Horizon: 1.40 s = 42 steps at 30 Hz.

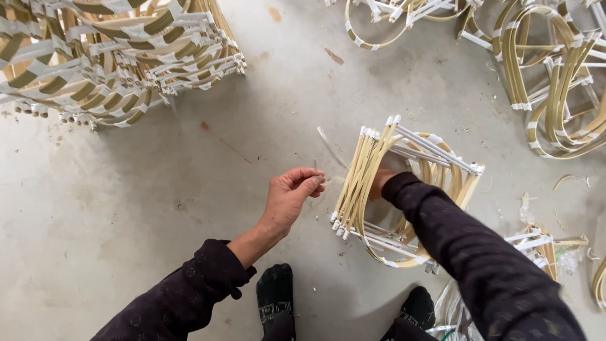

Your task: The user is assembling a rectangular frame by gluing and tying bamboo strips together.

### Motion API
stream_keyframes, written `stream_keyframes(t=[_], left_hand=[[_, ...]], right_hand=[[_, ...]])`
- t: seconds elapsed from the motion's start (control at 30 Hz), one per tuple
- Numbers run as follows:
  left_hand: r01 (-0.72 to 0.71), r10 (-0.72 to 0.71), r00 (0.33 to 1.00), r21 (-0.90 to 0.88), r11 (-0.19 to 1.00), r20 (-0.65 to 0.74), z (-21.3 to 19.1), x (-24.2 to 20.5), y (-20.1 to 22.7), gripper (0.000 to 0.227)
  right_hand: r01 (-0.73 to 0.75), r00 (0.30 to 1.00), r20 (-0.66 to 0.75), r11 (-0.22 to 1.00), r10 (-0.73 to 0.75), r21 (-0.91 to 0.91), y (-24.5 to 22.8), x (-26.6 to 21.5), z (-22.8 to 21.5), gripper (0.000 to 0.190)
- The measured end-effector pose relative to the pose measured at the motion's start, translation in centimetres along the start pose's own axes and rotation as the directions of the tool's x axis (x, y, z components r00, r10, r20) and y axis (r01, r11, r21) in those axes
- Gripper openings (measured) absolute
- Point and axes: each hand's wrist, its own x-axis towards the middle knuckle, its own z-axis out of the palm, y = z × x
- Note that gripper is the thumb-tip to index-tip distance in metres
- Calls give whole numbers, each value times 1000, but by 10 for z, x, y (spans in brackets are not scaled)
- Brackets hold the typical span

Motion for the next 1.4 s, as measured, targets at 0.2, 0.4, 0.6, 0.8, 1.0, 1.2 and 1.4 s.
stream_keyframes(t=[0.2, 0.4, 0.6, 0.8, 1.0, 1.2, 1.4], left_hand=[[41, -44, 999, 138, 990, 18, 11, -3, 0, 18], [15, -31, 998, 259, 966, 59, 27, 5, -11, 17], [-32, 20, 998, 208, 978, 57, 42, 9, -16, 17], [-232, 177, 956, 233, 944, 232, 69, 8, -5, 14], [-323, 179, 923, 433, 842, 340, 76, 25, 12, 14], [-403, 139, 882, 568, 718, 450, 81, 31, 24, 16], [-463, 81, 848, 658, 593, 524, 87, 31, 37, 19]], right_hand=[[-199, 978, -36, 974, 204, 112, -41, -123, -112, 19], [-183, 870, -477, 981, 127, -71, -54, -197, -151, 14], [123, 682, -730, 991, -46, 53, -72, -207, -158, 10], [456, 486, -867, 878, -107, 147, -94, -192, -153, 13], [410, 349, -923, 912, -159, -3, -95, -189, -168, 13], [451, 343, -926, 892, -157, 15, -93, -185, -160, 14], [529, 489, -872, 783, 35, 328, -85, -178, -142, 12]])
